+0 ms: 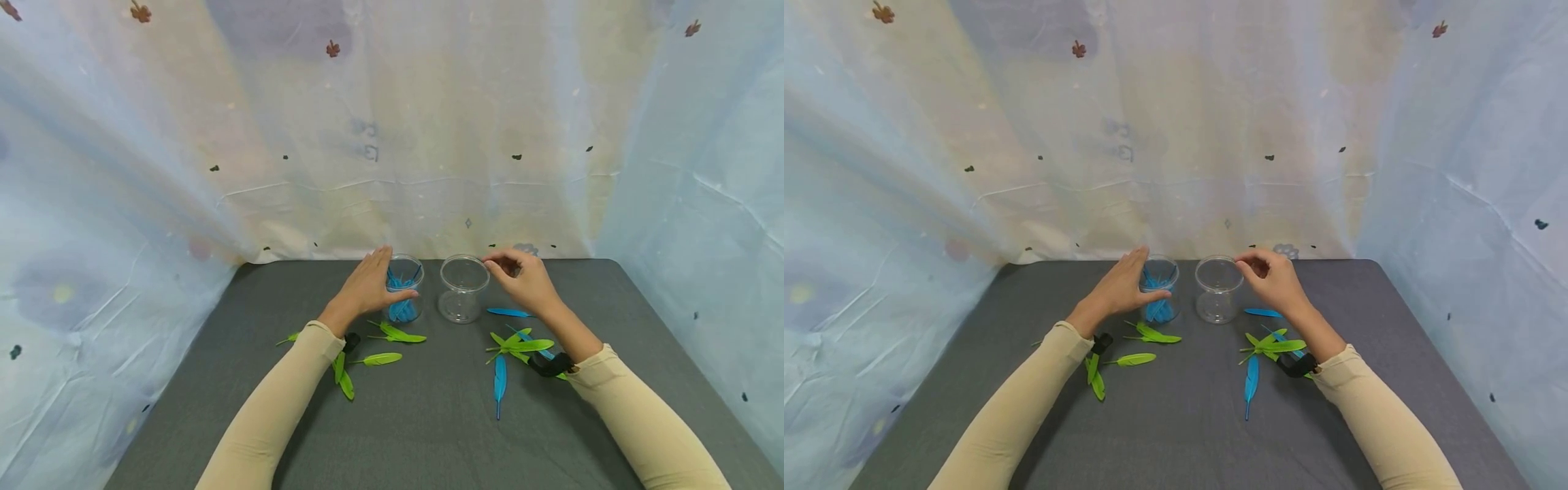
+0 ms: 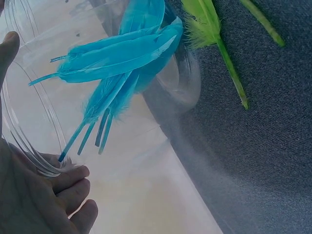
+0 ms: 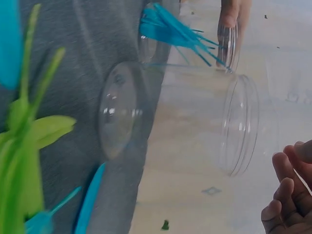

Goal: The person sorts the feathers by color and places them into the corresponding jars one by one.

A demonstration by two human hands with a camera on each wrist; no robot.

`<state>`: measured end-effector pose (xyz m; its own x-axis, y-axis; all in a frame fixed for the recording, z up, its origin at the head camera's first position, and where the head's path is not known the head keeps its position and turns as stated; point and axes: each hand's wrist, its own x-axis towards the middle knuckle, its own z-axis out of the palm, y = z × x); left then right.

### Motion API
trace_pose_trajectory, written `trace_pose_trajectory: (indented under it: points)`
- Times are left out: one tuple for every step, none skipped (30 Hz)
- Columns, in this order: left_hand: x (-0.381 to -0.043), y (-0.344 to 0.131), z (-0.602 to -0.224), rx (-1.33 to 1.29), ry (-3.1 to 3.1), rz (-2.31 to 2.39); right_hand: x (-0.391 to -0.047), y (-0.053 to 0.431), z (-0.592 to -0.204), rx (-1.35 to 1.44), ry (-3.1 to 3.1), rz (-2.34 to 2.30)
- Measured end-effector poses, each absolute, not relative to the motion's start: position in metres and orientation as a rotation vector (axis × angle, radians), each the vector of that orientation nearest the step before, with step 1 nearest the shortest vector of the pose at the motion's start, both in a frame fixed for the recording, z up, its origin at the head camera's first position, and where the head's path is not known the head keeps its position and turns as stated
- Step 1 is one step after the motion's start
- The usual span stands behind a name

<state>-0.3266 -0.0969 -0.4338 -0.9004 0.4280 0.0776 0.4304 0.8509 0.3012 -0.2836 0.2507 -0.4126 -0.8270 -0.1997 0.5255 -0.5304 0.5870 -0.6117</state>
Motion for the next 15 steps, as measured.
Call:
trace_pose_trajectory:
  points:
    - [-0.327,-0.097,-0.434,-0.702,-3.011,-0.496,-0.282,0.254,-0.414,0.58,-2.414,1.114]
    - [-0.326,-0.097,-0.434,-0.702,-3.009,-0.497,-0.281,0.256,-0.417,0.573,-2.413,1.103]
    - [-0.326,-0.096,-0.433,-0.702,-3.009,-0.496,-0.28,0.259,-0.419,0.568,-2.414,1.096]
    - [-0.326,-0.096,-0.434,-0.703,-3.01,-0.494,-0.279,0.261,-0.42,0.565,-2.415,1.091]
    - [-0.326,-0.096,-0.433,-0.703,-3.01,-0.496,-0.278,0.264,-0.423,0.558,-2.423,1.092]
    - [-0.326,-0.096,-0.433,-0.704,-3.009,-0.497,-0.276,0.266,-0.425,0.556,-2.431,1.096]
    - [-0.326,-0.096,-0.433,-0.705,-3.007,-0.499,-0.276,0.269,-0.426,0.554,-2.445,1.097]
    - [-0.326,-0.096,-0.433,-0.705,-3.008,-0.501,-0.275,0.271,-0.428,0.554,-2.466,1.093]
    - [-0.326,-0.096,-0.433,-0.706,-3.006,-0.502,-0.274,0.274,-0.43,0.554,-2.495,1.093]
    - [-0.326,-0.096,-0.433,-0.706,-3.005,-0.501,-0.273,0.276,-0.431,0.554,-2.526,1.09]
    - [-0.326,-0.096,-0.434,-0.706,-3.007,-0.503,-0.272,0.279,-0.433,0.549,-2.565,1.088]
    - [-0.326,-0.096,-0.434,-0.708,-3.006,-0.507,-0.272,0.281,-0.434,0.549,-2.602,1.076]
    - [-0.327,-0.096,-0.434,-0.706,-3.009,-0.507,-0.271,0.284,-0.435,0.55,-2.645,1.064]
    - [-0.327,-0.097,-0.434,-0.703,-3.012,-0.504,-0.271,0.286,-0.436,0.553,-2.686,1.056]
    - [-0.327,-0.097,-0.434,-0.7,-3.014,-0.501,-0.27,0.288,-0.436,0.556,-2.725,1.055]
